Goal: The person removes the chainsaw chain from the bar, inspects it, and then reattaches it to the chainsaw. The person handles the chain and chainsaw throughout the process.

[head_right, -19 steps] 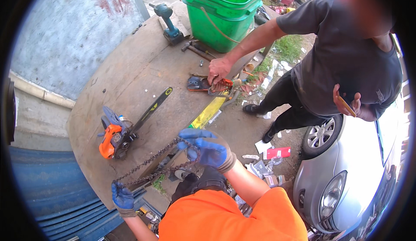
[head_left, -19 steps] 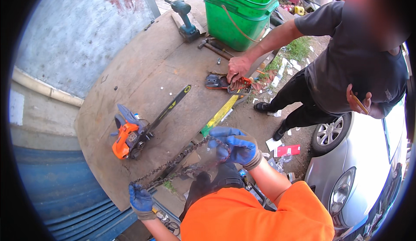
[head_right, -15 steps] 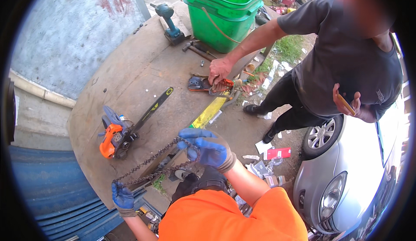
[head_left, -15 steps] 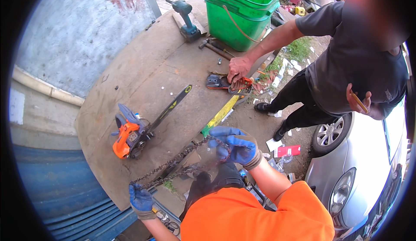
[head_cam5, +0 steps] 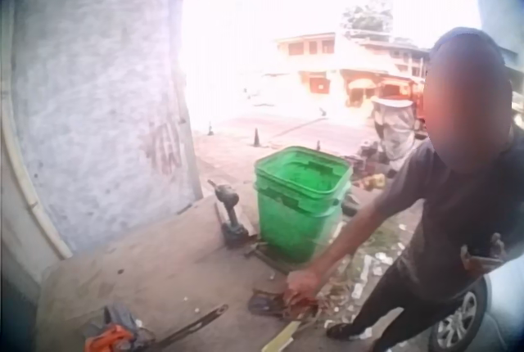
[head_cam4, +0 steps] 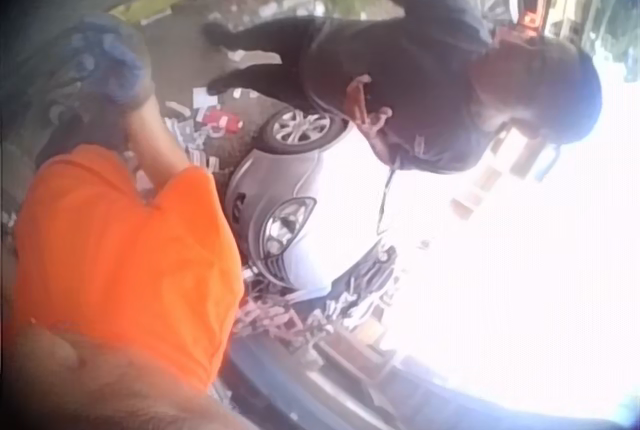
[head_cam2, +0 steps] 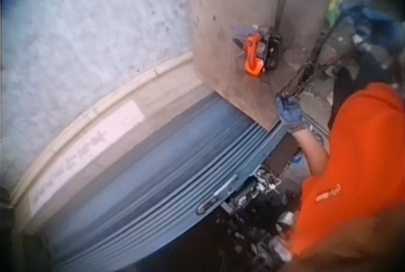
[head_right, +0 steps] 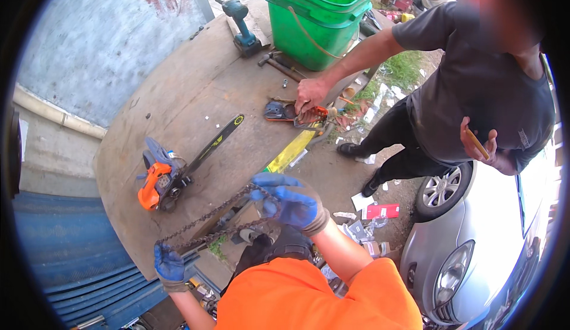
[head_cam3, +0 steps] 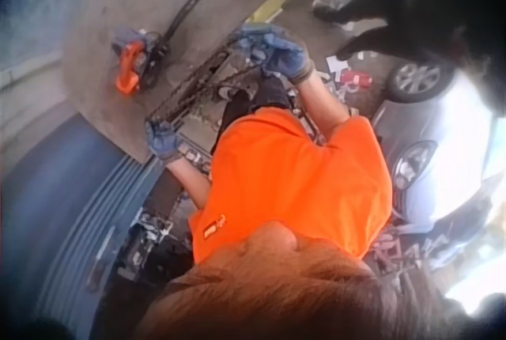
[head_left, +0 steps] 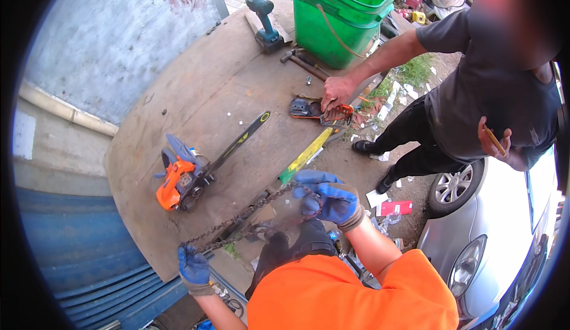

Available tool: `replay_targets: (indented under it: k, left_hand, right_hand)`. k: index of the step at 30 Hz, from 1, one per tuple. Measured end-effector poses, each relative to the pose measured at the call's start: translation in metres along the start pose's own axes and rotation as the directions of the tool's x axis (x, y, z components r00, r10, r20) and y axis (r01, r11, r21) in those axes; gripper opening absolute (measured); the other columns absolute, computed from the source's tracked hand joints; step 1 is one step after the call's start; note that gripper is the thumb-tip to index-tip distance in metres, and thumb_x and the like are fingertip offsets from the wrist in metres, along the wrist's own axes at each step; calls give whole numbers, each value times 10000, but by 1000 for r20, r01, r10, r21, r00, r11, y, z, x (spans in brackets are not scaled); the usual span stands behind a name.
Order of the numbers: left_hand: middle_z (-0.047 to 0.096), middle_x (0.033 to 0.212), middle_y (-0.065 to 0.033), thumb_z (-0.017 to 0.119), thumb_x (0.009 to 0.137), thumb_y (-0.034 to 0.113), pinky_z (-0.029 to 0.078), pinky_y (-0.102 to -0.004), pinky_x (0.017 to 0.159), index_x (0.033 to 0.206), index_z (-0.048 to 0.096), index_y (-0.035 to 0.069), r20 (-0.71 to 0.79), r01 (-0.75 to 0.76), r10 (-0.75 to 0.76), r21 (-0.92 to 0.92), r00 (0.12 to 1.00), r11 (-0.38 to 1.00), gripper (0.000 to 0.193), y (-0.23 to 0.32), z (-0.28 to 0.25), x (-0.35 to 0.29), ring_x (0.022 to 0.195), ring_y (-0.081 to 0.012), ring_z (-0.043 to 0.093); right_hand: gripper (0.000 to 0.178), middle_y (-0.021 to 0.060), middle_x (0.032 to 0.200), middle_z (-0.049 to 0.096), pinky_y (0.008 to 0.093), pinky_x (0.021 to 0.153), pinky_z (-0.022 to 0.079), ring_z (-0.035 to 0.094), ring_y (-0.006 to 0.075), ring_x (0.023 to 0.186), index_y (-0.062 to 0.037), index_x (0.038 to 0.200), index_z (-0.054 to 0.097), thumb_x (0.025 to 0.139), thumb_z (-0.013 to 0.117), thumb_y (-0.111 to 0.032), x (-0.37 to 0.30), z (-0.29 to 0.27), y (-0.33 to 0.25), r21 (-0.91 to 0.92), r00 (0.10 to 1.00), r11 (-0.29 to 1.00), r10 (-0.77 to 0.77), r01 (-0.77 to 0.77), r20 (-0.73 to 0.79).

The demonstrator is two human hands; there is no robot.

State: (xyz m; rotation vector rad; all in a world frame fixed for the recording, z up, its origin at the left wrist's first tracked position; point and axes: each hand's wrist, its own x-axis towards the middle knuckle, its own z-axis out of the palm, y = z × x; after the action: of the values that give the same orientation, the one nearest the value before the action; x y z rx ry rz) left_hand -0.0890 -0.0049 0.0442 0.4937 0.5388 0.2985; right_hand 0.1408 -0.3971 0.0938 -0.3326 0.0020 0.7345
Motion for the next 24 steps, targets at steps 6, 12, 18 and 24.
replay_targets:
  k: [6,12,18,24]
  left_hand:
    - [727,1065,-82,482,1008,220,563,-323,692,1157,677,90,-60,4,-5,-31,998,1000,277,0,2,1,916,-179,696]
    - [729,1063,-74,478,1008,220,568,-336,718,1139,686,81,-56,10,-13,-52,998,999,282,3,2,-2,926,-175,695]
    - [728,1069,-78,486,1005,219,570,-335,736,1142,688,79,-31,36,-38,-77,999,996,281,3,1,-3,937,-180,695]
    - [730,1063,-71,497,1002,220,562,-320,713,1127,696,85,-54,22,-25,-62,998,998,270,3,-2,-2,924,-173,694]
  right_hand:
    - [536,191,1167,633,309,752,502,631,179,797,47,1367,475,907,600,-198,1,2,-1,22,997,1000,-9,7,81]
    - [545,190,1182,625,314,759,498,627,181,819,42,1373,472,909,601,-214,1,1,-1,-5,996,1000,1,-1,85]
    - [544,196,1209,615,312,771,494,625,179,822,33,1386,462,915,593,-207,1,1,-2,7,996,1000,14,-15,93]
    - [540,191,1228,611,316,765,487,596,170,814,18,1395,458,913,595,-183,1,-2,-2,37,995,999,19,-22,101]
